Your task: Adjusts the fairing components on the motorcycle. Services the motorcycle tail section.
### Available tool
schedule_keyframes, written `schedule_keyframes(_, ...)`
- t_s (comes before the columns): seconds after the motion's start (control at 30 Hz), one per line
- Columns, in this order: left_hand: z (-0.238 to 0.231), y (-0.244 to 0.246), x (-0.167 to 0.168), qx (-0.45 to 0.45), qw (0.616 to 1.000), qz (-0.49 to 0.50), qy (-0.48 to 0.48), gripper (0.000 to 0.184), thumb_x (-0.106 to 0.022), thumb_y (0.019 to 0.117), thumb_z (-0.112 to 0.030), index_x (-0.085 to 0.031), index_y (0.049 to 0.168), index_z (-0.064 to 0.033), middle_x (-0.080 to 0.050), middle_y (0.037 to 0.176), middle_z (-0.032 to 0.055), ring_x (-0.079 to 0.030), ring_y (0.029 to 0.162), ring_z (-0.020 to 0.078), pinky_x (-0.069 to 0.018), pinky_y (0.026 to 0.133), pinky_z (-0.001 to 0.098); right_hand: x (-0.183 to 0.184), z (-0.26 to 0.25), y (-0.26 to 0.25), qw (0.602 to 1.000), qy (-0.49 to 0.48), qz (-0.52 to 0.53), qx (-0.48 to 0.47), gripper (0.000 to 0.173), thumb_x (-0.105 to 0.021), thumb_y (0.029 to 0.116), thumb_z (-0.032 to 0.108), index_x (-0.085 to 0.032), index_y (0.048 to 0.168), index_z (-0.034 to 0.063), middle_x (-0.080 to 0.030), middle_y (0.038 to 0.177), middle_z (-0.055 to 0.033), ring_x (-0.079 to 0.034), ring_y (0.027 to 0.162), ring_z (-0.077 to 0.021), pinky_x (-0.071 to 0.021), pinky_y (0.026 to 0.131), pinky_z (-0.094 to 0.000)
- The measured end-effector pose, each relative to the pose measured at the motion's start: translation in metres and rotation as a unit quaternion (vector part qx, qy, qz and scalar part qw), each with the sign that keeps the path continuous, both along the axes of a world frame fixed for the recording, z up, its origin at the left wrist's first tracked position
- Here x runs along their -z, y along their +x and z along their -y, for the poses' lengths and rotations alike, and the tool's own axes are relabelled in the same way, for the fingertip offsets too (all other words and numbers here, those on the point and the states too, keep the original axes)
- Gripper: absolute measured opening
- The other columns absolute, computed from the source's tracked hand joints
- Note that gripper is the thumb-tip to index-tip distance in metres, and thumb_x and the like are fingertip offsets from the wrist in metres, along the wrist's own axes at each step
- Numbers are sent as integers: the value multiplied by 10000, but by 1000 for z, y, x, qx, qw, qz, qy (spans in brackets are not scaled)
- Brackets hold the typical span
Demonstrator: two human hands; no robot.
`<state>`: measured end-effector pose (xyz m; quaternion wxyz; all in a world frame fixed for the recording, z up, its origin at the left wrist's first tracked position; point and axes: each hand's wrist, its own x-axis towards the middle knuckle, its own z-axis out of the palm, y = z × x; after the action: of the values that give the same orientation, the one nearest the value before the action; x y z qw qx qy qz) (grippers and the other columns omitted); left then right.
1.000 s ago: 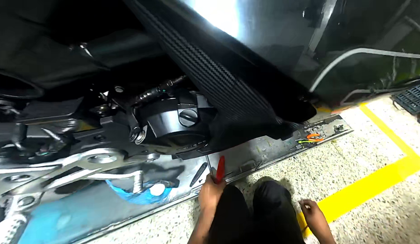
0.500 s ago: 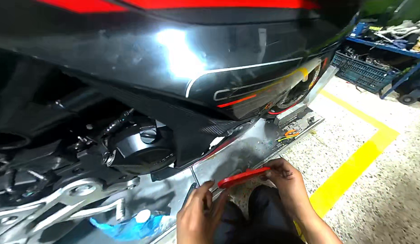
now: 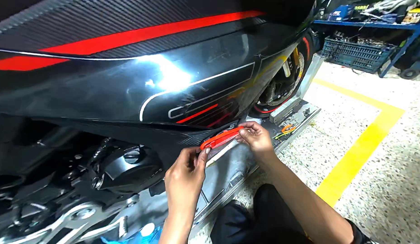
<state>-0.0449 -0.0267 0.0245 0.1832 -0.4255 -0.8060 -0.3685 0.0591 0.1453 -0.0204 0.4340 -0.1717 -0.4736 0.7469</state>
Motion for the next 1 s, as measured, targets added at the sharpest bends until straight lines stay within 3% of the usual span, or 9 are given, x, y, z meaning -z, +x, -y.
schedule_keyframes(0.13,-1,-1,-1,-16,1000,-15,-16,366,-660,965,-372,-682,955,-7,-573,652,25,-518,538,112,-441,518,334,3,-2,-13,1000,9,-2,5,221,-634,952,-55,-619,1171,-27,-680,1007,-103,-711,761,-129,-630,737,-291)
schedule_keyframes(0.3,-2,-2,-1,-21,1000,-1,-3,383,-655,970,-390,-662,919,-11,-555,654,-10,-489,539,19,-415,518,228,-2,1,-22,998,-46,-26,21,391,-665,922,-77,-467,1253,-16,-612,1004,-106,-699,726,-144,-634,712,-300)
schedule_keyframes(0.37,-3,-1,0,-31,999,-10,-6,381,-640,976,-375,-659,921,2,-579,679,19,-514,568,43,-428,545,254,1,-1,-25,999,-32,-27,29,352,-680,915,-70,-494,1210,-18,-596,1007,-105,-695,730,-134,-637,716,-296)
schedule_keyframes(0.47,-7,0,4,-52,997,-48,-2,384,-619,987,-358,-655,906,16,-596,686,60,-538,576,89,-436,555,301,8,-2,-27,999,-19,-42,20,252,-674,923,-66,-530,1120,-7,-656,923,-82,-709,712,-124,-636,711,-289)
schedule_keyframes(0.6,-14,8,1,-99,990,-97,-8,361,-608,993,-296,-646,880,45,-606,678,132,-562,563,218,-420,545,424,11,-2,-32,999,-21,-34,13,191,-652,953,-38,-525,1092,-2,-670,818,-61,-714,675,-125,-638,688,-295)
schedule_keyframes(0.73,-19,10,9,-100,985,-138,3,336,-590,1013,-249,-624,885,60,-594,681,161,-566,560,255,-424,528,427,4,3,-34,998,-56,-13,17,147,-630,977,-24,-515,1066,-5,-688,765,-84,-721,632,-144,-638,650,-294)
schedule_keyframes(0.8,-16,6,12,-68,984,-163,-1,363,-575,1040,-257,-624,903,76,-590,677,175,-561,543,254,-434,514,408,-2,11,-28,995,-96,-20,-6,187,-618,995,6,-486,1128,9,-701,827,-101,-728,667,-160,-635,668,-307)
schedule_keyframes(0.9,-12,3,6,-46,986,-161,-24,363,-574,1042,-254,-627,925,85,-592,684,181,-552,541,258,-437,520,417,1,33,-24,982,-166,-64,-68,392,-635,976,-14,-422,1290,81,-701,1028,-97,-735,834,-182,-624,805,-355)
schedule_keyframes(1.0,-11,2,7,-48,985,-161,-26,364,-576,1041,-256,-628,926,86,-591,686,179,-550,545,254,-432,523,410,-1,47,-30,954,-270,-99,-87,321,-645,956,-51,-489,1208,72,-673,1032,-84,-721,842,-181,-620,822,-358)
